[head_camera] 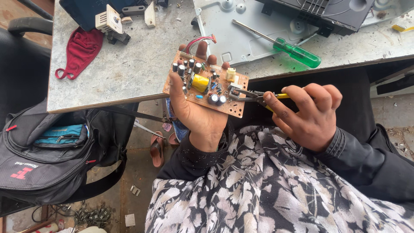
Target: The person holds a circuit board and uses pliers to remove components from it. They repeatedly grip and pull parts off the board, occasionally dropping them onto the workbench.
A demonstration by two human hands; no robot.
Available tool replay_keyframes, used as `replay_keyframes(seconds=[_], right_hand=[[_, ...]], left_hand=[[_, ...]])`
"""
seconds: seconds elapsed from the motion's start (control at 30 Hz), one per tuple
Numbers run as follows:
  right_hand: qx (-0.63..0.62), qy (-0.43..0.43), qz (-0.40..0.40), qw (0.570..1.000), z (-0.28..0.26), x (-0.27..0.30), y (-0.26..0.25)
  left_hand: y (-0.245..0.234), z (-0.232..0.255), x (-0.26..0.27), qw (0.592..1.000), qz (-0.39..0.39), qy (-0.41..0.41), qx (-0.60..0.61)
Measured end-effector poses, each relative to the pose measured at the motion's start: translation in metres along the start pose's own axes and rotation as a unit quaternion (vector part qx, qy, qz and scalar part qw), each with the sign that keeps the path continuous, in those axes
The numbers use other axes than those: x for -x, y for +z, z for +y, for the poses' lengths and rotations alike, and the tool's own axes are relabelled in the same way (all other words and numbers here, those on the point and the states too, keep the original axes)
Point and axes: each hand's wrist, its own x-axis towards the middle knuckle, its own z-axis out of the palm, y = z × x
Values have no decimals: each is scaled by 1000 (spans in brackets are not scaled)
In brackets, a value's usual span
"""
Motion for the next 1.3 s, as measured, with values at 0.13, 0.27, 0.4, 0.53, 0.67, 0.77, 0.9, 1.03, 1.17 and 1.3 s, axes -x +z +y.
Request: replay_keyframes(seconds=[0.13, 0.27, 0.4, 0.53, 0.67, 0.77, 0.9, 1.03, 1.17, 1.3], right_hand=[[-67, -7, -3, 998, -3, -8, -2], [-137, -2, -9, 990, -6, -16, -10], [-265, 35, -40, 963, -10, -24, -19], [-348, 60, -75, 933, -14, -33, -25], [-287, 40, -82, 953, -11, -41, -30], [-213, 15, -51, 976, -8, -45, -37], [-122, 13, -27, 992, -10, -46, -40], [-135, 5, -37, 990, -11, -46, -33], [-253, 36, -76, 964, -8, -45, -23], [-526, 188, -203, 804, 4, -37, -15]], left_hand=[[-2, -10, 1, 1000, 16, 23, -15], [-7, -14, -1, 999, 11, 10, 52], [-7, -16, -3, 998, -18, 22, 54], [-4, -15, -1, 997, -22, 7, 71], [-6, -11, -4, 994, -4, 1, 111], [-5, -6, -6, 993, -8, -10, 115], [-4, -4, -4, 997, -3, 20, 71], [-3, -8, -4, 997, -8, 63, 41], [-3, -8, -5, 997, 14, 82, 5], [-4, -8, -7, 998, 9, 64, 7]])
